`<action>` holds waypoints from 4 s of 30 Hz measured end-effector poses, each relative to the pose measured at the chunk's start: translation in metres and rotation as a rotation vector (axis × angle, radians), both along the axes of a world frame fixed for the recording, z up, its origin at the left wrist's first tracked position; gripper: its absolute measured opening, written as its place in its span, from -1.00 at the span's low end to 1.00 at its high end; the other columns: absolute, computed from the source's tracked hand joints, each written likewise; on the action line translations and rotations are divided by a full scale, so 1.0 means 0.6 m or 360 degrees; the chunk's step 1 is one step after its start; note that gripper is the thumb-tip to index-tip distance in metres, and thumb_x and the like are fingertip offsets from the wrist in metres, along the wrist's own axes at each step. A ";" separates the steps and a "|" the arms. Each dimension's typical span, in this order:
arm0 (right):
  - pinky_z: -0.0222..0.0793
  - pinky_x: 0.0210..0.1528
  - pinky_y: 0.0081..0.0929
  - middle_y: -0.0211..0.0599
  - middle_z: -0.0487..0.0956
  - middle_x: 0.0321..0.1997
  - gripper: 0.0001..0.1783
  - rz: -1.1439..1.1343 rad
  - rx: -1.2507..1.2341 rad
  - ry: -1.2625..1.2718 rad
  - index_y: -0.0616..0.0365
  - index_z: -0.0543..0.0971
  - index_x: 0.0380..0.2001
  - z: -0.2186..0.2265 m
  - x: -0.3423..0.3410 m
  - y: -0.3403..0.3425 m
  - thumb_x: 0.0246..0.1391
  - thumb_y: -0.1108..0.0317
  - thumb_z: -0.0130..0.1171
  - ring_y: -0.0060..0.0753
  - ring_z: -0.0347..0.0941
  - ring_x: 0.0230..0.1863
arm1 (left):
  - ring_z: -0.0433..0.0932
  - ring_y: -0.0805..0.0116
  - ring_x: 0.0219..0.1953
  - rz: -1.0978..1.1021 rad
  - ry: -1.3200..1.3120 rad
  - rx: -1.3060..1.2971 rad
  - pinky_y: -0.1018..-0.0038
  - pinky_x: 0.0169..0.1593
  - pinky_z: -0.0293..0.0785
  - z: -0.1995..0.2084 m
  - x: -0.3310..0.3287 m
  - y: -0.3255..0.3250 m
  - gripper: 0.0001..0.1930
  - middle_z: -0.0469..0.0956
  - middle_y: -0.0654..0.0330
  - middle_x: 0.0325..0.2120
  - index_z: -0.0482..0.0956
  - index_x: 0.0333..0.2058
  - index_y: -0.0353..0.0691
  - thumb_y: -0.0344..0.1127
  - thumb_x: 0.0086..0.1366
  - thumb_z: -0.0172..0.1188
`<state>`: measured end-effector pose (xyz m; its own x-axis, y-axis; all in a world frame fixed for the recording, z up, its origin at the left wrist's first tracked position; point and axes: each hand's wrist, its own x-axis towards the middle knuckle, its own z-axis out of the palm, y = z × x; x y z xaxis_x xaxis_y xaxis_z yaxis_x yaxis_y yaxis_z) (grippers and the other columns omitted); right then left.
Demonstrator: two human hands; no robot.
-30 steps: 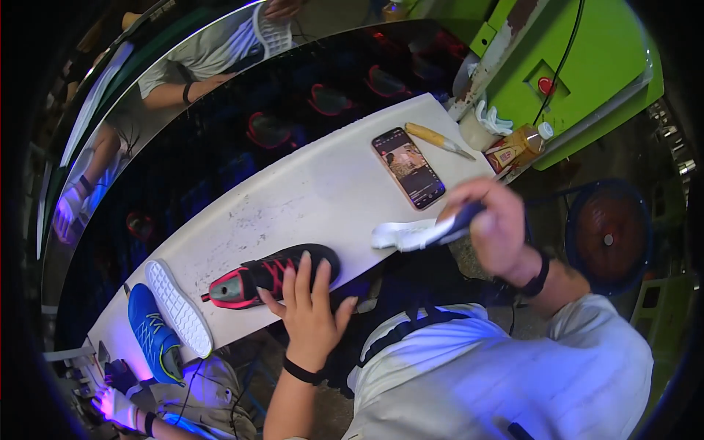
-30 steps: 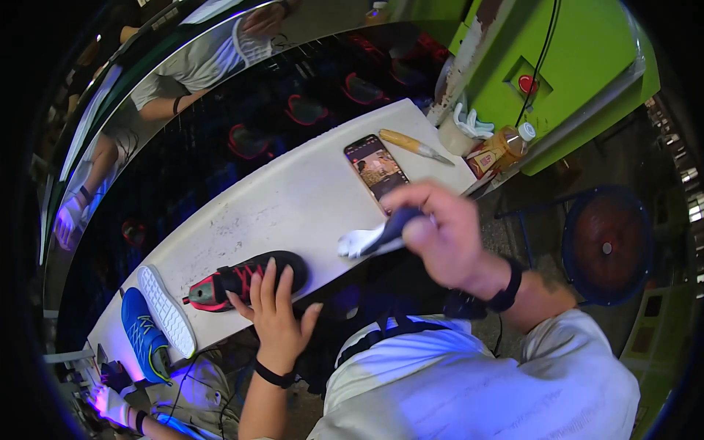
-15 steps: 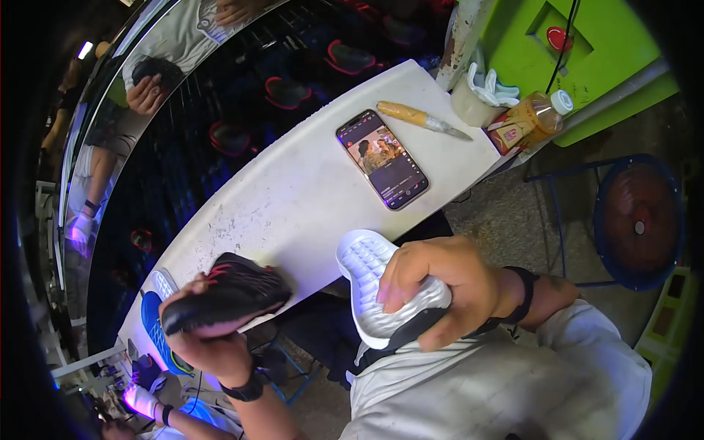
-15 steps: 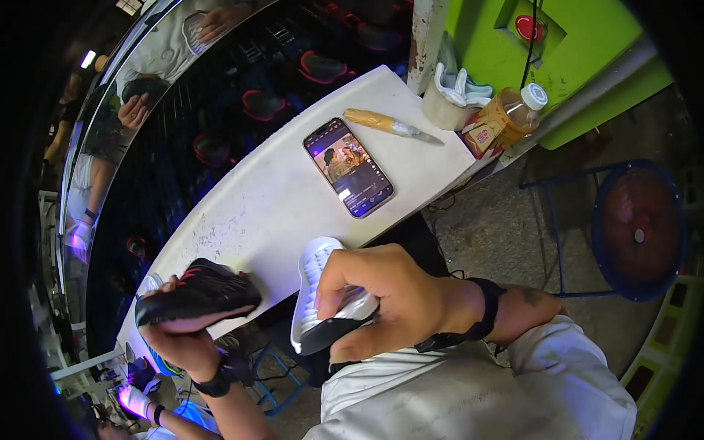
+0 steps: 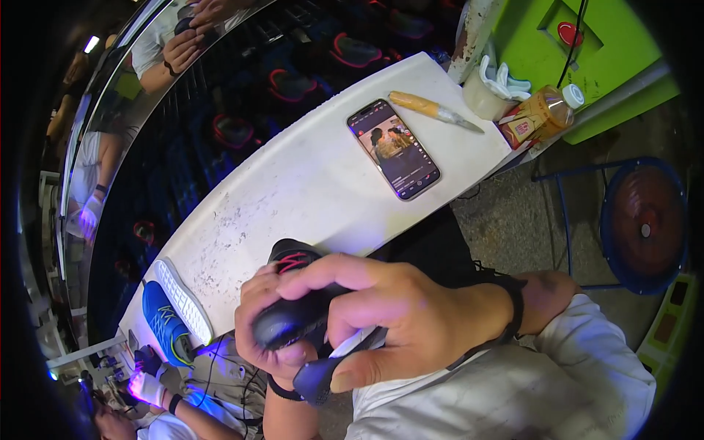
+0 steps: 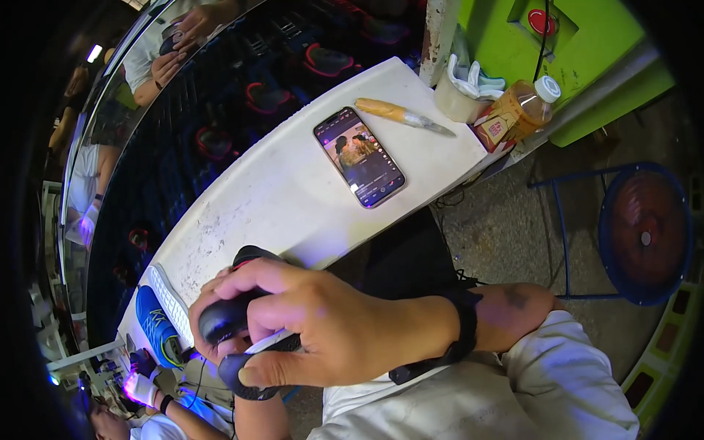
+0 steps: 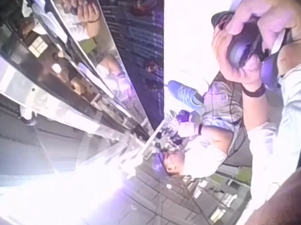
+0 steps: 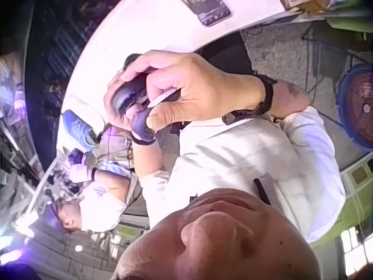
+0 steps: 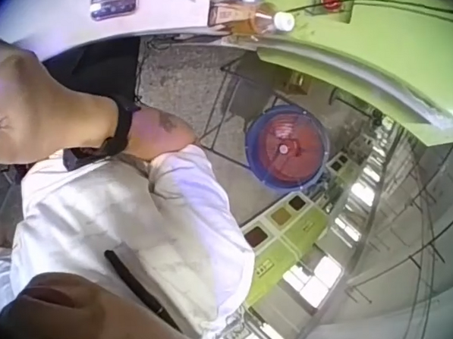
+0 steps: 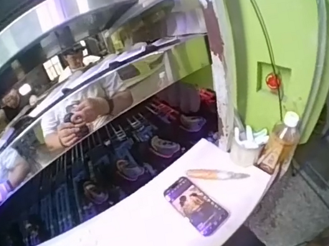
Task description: Inspecting shoes for quality and inserting insoles on a shoe manufacturing line.
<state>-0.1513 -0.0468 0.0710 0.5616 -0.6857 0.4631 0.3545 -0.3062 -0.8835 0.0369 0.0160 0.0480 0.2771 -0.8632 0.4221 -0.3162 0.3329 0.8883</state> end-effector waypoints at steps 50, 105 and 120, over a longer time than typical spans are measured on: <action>0.33 0.25 -0.04 0.06 0.63 -0.03 -0.33 0.0191 0.0008 0.0471 0.36 0.62 -0.08 0.016 -0.021 -0.013 0.32 -0.15 -0.03 0.07 0.55 0.08 | 0.51 0.29 -0.48 -0.0233 -0.0441 -0.0140 0.50 -0.54 0.45 0.042 -0.034 0.064 -0.59 0.54 -0.09 -0.27 0.40 -0.63 -0.18 -0.31 -0.16 0.59; 0.31 -0.40 -0.31 -0.26 0.32 -0.42 -0.52 0.0040 -0.0476 0.0087 0.14 0.39 -0.50 -0.059 0.057 0.047 -0.43 0.31 0.52 -0.18 0.35 -0.40 | 0.61 -0.10 0.01 -0.0427 -0.0148 -0.0012 -0.14 0.25 0.36 0.038 0.053 0.125 -0.44 0.69 -0.15 -0.25 0.55 -0.32 -0.41 -0.20 -0.17 0.68; 0.40 -0.31 -0.32 -0.26 0.36 -0.41 -0.65 -0.0145 -0.0249 0.0063 0.14 0.42 -0.49 -0.110 0.064 0.079 -0.41 0.48 0.37 -0.17 0.41 -0.36 | 0.70 -0.03 -0.23 -0.0207 -0.1500 0.0539 0.20 -0.10 0.66 0.126 0.025 0.094 -0.40 0.67 -0.14 -0.24 0.57 -0.26 -0.38 -0.05 -0.12 0.62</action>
<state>-0.1128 0.0007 0.0051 0.5205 -0.6559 0.5467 0.2851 -0.4700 -0.8353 0.0521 0.0723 0.1238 -0.1482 -0.9779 0.1476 -0.9173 0.1917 0.3490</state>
